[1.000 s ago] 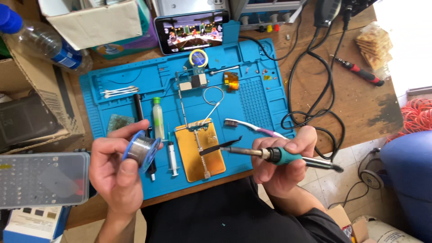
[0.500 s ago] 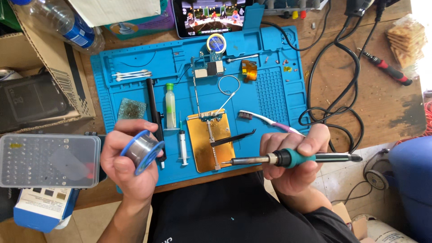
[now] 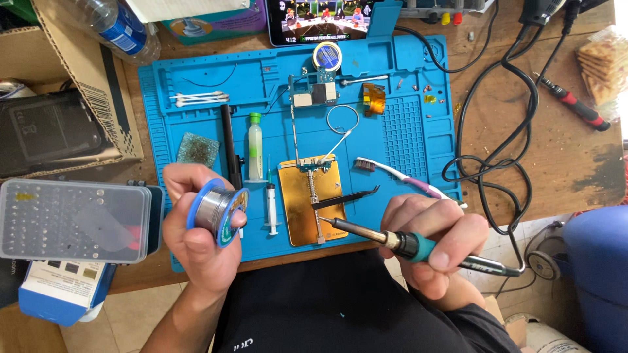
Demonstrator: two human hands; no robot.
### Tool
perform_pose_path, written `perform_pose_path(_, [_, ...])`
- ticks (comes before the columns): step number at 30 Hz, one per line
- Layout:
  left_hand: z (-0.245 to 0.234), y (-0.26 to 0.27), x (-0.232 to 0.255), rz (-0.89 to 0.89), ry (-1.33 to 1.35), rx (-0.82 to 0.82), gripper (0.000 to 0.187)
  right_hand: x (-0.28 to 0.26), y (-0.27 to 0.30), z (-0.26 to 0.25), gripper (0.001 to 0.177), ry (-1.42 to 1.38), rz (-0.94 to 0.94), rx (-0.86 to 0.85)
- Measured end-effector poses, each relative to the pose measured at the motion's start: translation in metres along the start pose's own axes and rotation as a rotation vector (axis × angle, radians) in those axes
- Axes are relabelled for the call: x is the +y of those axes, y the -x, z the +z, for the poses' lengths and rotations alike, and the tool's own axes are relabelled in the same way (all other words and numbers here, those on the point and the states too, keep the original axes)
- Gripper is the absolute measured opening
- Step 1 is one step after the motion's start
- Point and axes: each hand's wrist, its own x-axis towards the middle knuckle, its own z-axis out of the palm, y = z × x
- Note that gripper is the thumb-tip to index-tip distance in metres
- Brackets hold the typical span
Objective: The person uses a soldering iron and solder wire to work on a small circuit board clamped in a holder. They apply solder to specific points on the board, clean the soldering iron tip with a sponge, and use tweezers to manipulate small components. The workspace includes a blue mat, a tablet displaying a video, and various tools.
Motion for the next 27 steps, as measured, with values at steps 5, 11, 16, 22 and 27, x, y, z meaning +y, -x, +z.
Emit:
perform_pose_path(5, [-0.009, 0.007, -0.014, -0.056, 0.159, -0.080, 0.067, 0.006, 0.001, -0.009, 0.012, 0.036, -0.063, -0.110])
perform_pose_path(11, [-0.009, 0.008, -0.015, -0.142, 0.322, -0.133, 0.060, 0.015, 0.005, -0.008, 0.009, 0.104, -0.123, -0.105])
perform_pose_path(16, [-0.004, 0.013, -0.017, -0.203, 0.407, -0.149, 0.056, 0.018, 0.005, -0.013, 0.007, 0.106, -0.105, -0.186])
perform_pose_path(22, [0.004, 0.024, -0.025, -0.268, 0.543, -0.176, 0.052, 0.031, 0.019, -0.005, 0.028, 0.121, -0.048, -0.089])
perform_pose_path(27, [0.002, 0.030, -0.031, -0.357, 0.634, -0.141, 0.046, 0.031, 0.000, 0.018, 0.020, 0.156, 0.031, -0.117])
